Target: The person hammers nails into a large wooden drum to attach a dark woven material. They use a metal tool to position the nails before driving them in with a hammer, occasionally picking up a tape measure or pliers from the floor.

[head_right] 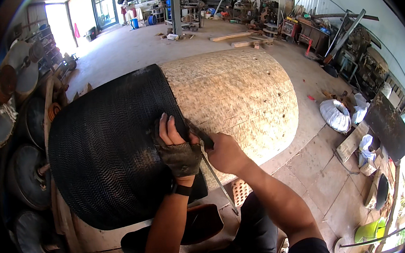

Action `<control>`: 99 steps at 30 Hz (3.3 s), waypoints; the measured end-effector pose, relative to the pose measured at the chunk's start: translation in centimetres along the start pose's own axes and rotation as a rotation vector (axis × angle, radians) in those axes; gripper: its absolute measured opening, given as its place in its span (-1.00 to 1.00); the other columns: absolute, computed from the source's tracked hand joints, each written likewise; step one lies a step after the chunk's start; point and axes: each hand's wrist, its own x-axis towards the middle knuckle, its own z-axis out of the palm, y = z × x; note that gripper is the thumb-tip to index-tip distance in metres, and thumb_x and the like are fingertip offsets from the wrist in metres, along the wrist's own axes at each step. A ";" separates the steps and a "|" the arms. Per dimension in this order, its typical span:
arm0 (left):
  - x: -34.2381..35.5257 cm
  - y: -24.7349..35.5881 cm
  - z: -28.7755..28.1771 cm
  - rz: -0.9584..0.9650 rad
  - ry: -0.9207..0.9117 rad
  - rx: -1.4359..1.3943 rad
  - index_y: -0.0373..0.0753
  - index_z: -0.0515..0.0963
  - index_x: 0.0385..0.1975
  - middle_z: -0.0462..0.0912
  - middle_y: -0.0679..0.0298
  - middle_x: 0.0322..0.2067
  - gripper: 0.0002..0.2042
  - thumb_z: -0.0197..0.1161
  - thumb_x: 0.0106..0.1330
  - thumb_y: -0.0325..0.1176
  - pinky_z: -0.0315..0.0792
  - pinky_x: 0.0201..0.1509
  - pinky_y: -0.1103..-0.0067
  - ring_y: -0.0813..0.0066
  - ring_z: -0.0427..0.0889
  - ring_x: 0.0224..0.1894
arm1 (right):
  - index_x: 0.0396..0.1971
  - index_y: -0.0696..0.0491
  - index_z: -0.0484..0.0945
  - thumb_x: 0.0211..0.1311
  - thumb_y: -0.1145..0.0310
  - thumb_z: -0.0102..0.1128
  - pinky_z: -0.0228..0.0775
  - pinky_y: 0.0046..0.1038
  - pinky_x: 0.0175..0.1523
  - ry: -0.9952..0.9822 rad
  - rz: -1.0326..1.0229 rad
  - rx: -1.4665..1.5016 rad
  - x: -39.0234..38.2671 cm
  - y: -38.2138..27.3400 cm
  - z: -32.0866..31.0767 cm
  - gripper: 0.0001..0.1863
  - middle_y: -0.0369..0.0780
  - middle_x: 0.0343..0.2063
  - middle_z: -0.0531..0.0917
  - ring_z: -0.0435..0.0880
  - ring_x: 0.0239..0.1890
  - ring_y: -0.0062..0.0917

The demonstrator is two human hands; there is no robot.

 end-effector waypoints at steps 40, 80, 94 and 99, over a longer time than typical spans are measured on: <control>-0.5 -0.2 0.4 -0.055 0.002 -0.034 -0.38 0.41 0.23 0.40 -0.02 0.28 -0.55 -0.06 0.33 -0.44 0.33 0.40 0.12 -0.06 0.44 0.32 | -0.13 0.27 0.47 0.03 0.44 0.31 0.57 -0.05 0.08 -0.153 -0.032 -0.511 0.6 -2.6 0.4 -0.61 0.13 -0.09 0.50 0.60 0.01 0.12; -0.8 -0.6 0.7 -0.025 0.029 -0.041 -0.35 0.40 0.26 0.38 -0.01 0.30 -0.59 -0.08 0.47 -0.39 0.42 0.32 0.23 -0.04 0.45 0.28 | -0.17 0.15 0.54 0.17 0.43 0.17 0.45 -0.16 -0.15 -0.396 0.081 -0.398 3.3 -4.8 -6.2 -0.77 0.05 -0.35 0.62 0.65 -0.24 -0.14; -4.3 1.5 -6.7 -0.018 -0.181 -0.401 -0.35 0.47 0.17 0.57 -0.03 0.10 -0.64 0.08 0.39 -0.59 0.48 0.20 0.32 0.10 0.63 0.04 | -0.03 0.08 0.65 0.07 0.58 -0.06 0.20 -0.50 -0.43 0.681 0.646 0.292 -23.1 36.1 -17.0 -0.54 -0.35 -0.43 0.58 0.37 -0.54 -0.64; -15.2 -1.7 -17.0 -0.243 -0.541 -0.135 -0.24 0.59 0.05 0.66 0.07 -0.09 -0.74 0.25 0.39 -0.47 0.53 0.00 0.34 0.14 0.66 -0.08 | -0.08 0.06 0.72 0.16 0.51 0.02 0.16 -0.44 -0.63 0.015 1.313 0.283 -41.0 41.2 4.0 -0.62 -0.34 -0.65 0.52 0.40 -0.72 -0.60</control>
